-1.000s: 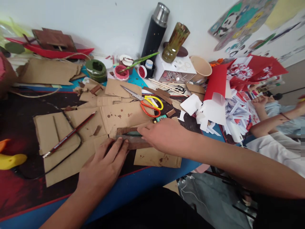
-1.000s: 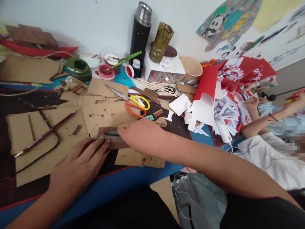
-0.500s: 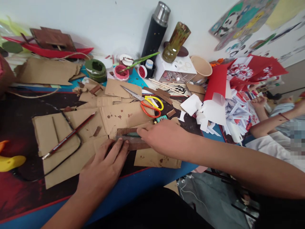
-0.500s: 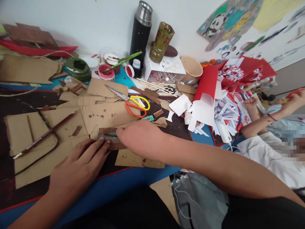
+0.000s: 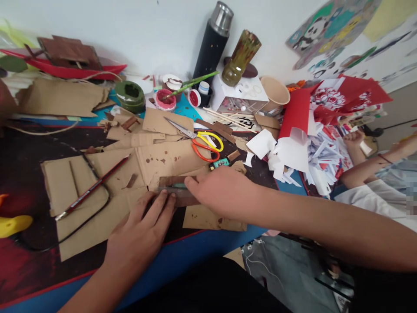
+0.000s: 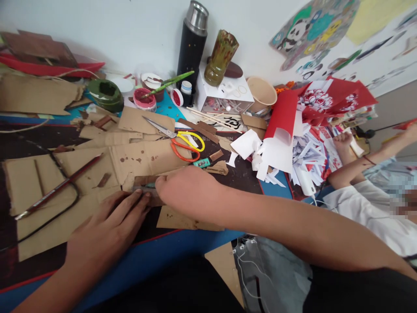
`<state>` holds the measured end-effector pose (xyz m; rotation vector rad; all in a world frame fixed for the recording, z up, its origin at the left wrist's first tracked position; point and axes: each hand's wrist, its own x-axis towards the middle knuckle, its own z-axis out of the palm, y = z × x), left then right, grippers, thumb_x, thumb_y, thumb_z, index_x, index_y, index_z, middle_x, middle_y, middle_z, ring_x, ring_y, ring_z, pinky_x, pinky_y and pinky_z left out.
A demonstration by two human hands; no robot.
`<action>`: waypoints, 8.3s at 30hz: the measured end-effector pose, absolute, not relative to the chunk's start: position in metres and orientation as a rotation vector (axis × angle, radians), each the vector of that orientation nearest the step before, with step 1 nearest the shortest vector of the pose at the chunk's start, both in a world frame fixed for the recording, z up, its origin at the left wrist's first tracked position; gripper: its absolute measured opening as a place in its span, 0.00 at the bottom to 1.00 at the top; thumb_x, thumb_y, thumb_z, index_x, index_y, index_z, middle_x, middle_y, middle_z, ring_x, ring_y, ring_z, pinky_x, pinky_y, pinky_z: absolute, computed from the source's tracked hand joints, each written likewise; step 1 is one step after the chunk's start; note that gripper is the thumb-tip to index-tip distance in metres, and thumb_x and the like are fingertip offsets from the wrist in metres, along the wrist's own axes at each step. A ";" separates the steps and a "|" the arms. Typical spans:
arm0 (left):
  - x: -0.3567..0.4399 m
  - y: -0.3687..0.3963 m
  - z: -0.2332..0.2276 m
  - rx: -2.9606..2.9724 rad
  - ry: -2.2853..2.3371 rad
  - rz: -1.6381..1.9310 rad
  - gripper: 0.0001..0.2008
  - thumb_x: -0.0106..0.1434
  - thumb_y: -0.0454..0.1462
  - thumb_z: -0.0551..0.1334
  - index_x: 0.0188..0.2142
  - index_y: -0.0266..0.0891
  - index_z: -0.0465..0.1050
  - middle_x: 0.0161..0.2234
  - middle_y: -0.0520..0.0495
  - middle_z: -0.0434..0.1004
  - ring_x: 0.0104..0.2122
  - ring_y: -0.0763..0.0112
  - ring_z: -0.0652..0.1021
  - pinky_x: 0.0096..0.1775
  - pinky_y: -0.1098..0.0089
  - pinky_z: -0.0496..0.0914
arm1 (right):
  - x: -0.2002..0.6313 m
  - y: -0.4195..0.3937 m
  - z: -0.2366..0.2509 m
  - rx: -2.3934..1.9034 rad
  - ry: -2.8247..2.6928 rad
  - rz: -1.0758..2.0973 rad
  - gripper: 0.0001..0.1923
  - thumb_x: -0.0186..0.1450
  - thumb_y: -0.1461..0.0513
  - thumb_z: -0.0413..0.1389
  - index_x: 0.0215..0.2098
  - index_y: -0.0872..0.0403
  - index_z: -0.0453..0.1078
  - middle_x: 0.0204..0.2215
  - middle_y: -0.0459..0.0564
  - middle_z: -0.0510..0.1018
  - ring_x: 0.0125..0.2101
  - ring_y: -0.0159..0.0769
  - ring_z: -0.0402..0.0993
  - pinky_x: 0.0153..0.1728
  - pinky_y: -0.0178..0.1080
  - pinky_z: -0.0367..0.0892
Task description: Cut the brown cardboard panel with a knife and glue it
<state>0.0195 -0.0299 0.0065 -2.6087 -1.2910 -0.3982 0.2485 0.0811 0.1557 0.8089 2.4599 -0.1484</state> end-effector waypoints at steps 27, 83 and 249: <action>0.028 -0.031 0.010 -2.576 -1.363 -0.471 0.21 0.77 0.30 0.60 0.65 0.35 0.79 0.62 0.32 0.85 0.57 0.42 0.84 0.51 0.50 0.82 | 0.257 0.080 0.158 0.900 2.453 -0.192 0.11 0.79 0.68 0.55 0.56 0.59 0.76 0.39 0.59 0.88 0.30 0.40 0.80 0.28 0.41 0.54; 0.024 -0.032 0.005 -2.669 -1.492 -0.503 0.23 0.77 0.32 0.59 0.68 0.41 0.79 0.65 0.34 0.84 0.61 0.42 0.82 0.56 0.48 0.80 | 0.260 0.084 0.152 0.915 2.507 -0.281 0.09 0.81 0.66 0.55 0.54 0.57 0.77 0.40 0.57 0.89 0.32 0.40 0.82 0.28 0.41 0.52; 0.026 -0.028 0.009 -2.636 -1.384 -0.535 0.20 0.79 0.32 0.58 0.64 0.32 0.80 0.60 0.32 0.86 0.59 0.39 0.81 0.53 0.48 0.78 | 0.255 0.083 0.163 0.899 2.482 -0.208 0.13 0.79 0.70 0.53 0.54 0.58 0.79 0.36 0.57 0.88 0.31 0.41 0.81 0.29 0.41 0.57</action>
